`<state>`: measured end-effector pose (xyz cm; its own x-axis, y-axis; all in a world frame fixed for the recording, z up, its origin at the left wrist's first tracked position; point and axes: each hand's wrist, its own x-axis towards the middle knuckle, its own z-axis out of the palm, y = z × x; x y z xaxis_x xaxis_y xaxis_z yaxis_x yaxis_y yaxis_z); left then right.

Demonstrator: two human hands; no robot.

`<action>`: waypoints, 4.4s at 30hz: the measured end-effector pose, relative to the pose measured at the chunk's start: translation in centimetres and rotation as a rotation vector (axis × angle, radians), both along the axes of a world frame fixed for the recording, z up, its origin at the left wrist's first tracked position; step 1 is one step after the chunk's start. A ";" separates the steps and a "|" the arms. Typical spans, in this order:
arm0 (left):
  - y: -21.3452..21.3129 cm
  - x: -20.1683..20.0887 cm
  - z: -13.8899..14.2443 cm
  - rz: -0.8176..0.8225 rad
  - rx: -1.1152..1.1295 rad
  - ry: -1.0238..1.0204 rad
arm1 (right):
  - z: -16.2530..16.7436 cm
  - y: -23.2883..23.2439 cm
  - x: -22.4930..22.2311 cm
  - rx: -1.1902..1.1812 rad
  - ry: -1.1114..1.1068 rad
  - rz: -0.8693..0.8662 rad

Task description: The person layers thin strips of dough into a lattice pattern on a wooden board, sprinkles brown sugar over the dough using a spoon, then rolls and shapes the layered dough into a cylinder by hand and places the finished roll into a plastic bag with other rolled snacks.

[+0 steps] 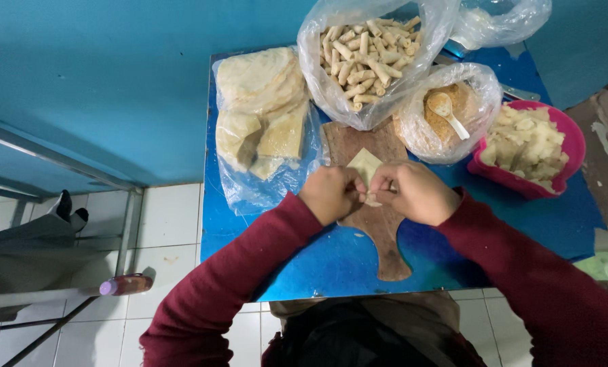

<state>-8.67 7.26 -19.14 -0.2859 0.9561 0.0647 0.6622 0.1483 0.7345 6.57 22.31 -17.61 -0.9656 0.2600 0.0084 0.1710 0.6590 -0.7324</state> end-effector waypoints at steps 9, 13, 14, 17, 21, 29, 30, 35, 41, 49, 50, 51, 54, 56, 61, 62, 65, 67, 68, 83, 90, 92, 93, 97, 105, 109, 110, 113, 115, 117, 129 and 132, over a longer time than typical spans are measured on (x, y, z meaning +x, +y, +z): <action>-0.7 -0.5 -0.3 -0.159 0.232 0.080 | 0.1 -2.1 1.0 0.343 0.337 0.041; -1.0 -0.2 -0.7 -0.194 0.199 0.160 | 0.0 -2.4 1.3 0.356 0.309 0.059; -1.0 -0.3 -0.7 -0.199 0.194 0.153 | 0.0 -2.4 1.4 0.365 0.306 0.064; -0.8 -0.2 -0.7 -0.195 0.201 0.139 | 0.1 -2.3 1.6 0.380 0.281 0.063; -0.9 0.1 -0.6 -0.184 0.212 0.176 | 0.1 -2.2 1.6 0.365 0.326 0.072; -0.9 0.2 -0.6 -0.172 0.154 0.171 | -0.1 -2.0 1.6 0.348 0.304 0.065; -0.9 0.3 -0.6 -0.174 0.168 0.199 | -0.1 -2.1 1.6 0.350 0.308 0.062; -0.9 -0.2 -0.6 -0.234 0.195 0.122 | 0.2 -2.0 1.6 0.345 0.255 0.066; -0.9 0.0 -0.5 -0.184 0.188 0.115 | 0.4 -2.1 1.6 0.309 0.255 0.073; -0.8 0.3 -0.4 -0.050 0.139 0.042 | -0.3 -2.0 1.4 0.358 0.304 -0.020; -0.8 0.3 -0.3 -0.074 0.200 0.061 | -0.4 -1.9 1.4 0.342 0.284 -0.036; -0.8 0.2 -0.2 -0.098 0.262 0.081 | -0.4 -1.9 1.4 0.326 0.265 -0.052; -0.8 0.3 0.1 -0.145 0.278 0.142 | -0.4 -1.9 1.3 0.268 0.228 -0.058; -0.8 0.3 0.2 -0.157 0.245 0.165 | -0.4 -1.9 1.4 0.261 0.277 -0.042; -0.8 0.4 0.2 -0.121 0.213 0.109 | -0.3 -1.9 1.6 0.287 0.316 -0.009; -0.8 0.4 0.1 -0.112 0.222 0.114 | -0.3 -1.9 1.6 0.281 0.302 -0.008; -0.9 0.5 -0.2 -0.100 0.253 0.138 | -0.4 -2.0 1.5 0.331 0.295 -0.031; -0.7 0.4 -0.5 -0.102 0.293 0.173 | -0.4 -2.1 1.4 0.389 0.302 -0.048; -0.8 0.3 -0.6 -0.107 0.294 0.177 | -0.4 -2.2 1.4 0.415 0.304 -0.053; -1.3 0.0 0.1 -0.033 0.168 0.206 | -0.2 -4.4 1.6 0.733 0.292 -0.113; -1.8 0.6 0.7 0.022 0.095 0.294 | -1.7 -2.2 0.4 0.418 0.402 -0.197; -1.9 0.7 0.6 0.030 0.105 0.311 | -1.9 -1.0 0.2 0.295 0.411 -0.203; -1.9 0.7 0.6 0.041 0.113 0.323 | -1.9 -0.4 0.1 0.234 0.416 -0.204; -2.2 0.6 0.1 0.050 0.128 0.345 | -0.5 2.1 0.2 -0.492 0.084 -0.088; -2.2 0.6 -0.5 0.063 0.127 0.342 | 5.7 4.1 -1.9 -0.312 0.036 -0.116; -2.4 0.5 -0.6 0.063 0.126 0.335 | 8.2 3.5 -2.7 -0.019 0.083 -0.260; -2.4 0.5 -0.7 0.063 0.131 0.336 | 8.7 3.4 -3.0 0.041 0.107 -0.275; -2.4 0.5 -0.8 0.062 0.136 0.333 | 10.1 3.7 -4.3 0.084 0.096 -0.257; -2.3 0.5 -0.9 0.067 0.126 0.321 | 10.9 4.1 -5.3 0.024 0.139 -0.296; -2.3 0.5 -1.0 0.064 0.150 0.319 | 11.5 4.4 -6.2 -0.081 0.257 -0.407; -2.4 0.6 -1.8 0.062 0.130 0.370 | 7.5 6.2 0.9 0.766 -0.376 -0.464; -2.3 0.6 -1.9 0.061 0.100 0.349 | 6.3 6.8 2.2 0.771 -0.283 -0.427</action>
<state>-8.04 4.96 -21.02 -0.2864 0.9220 0.2604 0.8674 0.1341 0.4792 8.77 29.07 -11.36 -0.7816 0.6149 0.1052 0.6173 0.7866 -0.0112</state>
